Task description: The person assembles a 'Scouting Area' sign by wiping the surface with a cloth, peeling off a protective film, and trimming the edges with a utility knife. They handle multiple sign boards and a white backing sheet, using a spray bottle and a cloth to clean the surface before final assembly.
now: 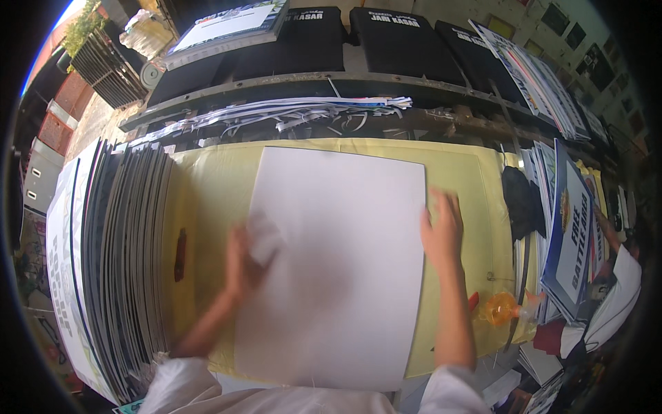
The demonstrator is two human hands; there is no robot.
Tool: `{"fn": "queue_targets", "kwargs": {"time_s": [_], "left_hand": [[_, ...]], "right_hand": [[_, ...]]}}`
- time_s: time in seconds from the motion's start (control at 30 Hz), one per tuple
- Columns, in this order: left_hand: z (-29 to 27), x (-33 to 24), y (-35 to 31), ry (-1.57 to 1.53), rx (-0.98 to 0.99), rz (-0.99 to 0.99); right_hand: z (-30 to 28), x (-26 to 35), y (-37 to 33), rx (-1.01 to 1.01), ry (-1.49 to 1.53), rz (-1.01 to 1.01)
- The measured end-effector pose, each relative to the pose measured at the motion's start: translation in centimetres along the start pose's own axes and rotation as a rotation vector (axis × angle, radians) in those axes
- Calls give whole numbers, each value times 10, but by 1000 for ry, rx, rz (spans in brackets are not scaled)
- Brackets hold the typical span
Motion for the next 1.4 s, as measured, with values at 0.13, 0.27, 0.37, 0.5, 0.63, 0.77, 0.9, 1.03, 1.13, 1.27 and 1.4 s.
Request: {"fn": "queue_targets", "kwargs": {"time_s": [0.13,0.27,0.37,0.5,0.63,0.77,0.9,1.03,1.13,1.27,1.4], "left_hand": [[30,-123,-117,55,207,-202],[65,-170,-181,273,339,-377],[83,-181,-201,353,281,-309],[93,-175,-214,433,302,-207],[79,-149,-223,479,300,-94],[46,-127,-226,504,404,11],[23,-107,-243,534,473,91],[10,-103,-254,530,541,202],[1,-95,-248,541,587,358],[-10,-81,-216,512,693,533],[-33,-47,-166,599,764,631]], "right_hand": [[-70,-32,-125,139,-314,42],[-100,-50,-189,279,-277,-41],[-99,-53,-207,370,-440,-247],[-91,-79,-230,419,-486,-351],[-97,-82,-237,505,-527,-300],[-104,-100,-247,350,-451,-364],[-116,-77,-251,162,10,-228],[-125,-74,-263,86,330,-11],[-126,-82,-270,99,552,138],[-124,-94,-281,82,763,272],[-127,-92,-287,76,921,433]]}}
Point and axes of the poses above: each hand's wrist, its own y-axis towards the middle knuckle, its own z-axis out of the palm, x = y × z, the point moved 3 cm from there along y, towards the middle knuckle, and after that the axes turned 4 degrees about -z, right-handed, at the moved point
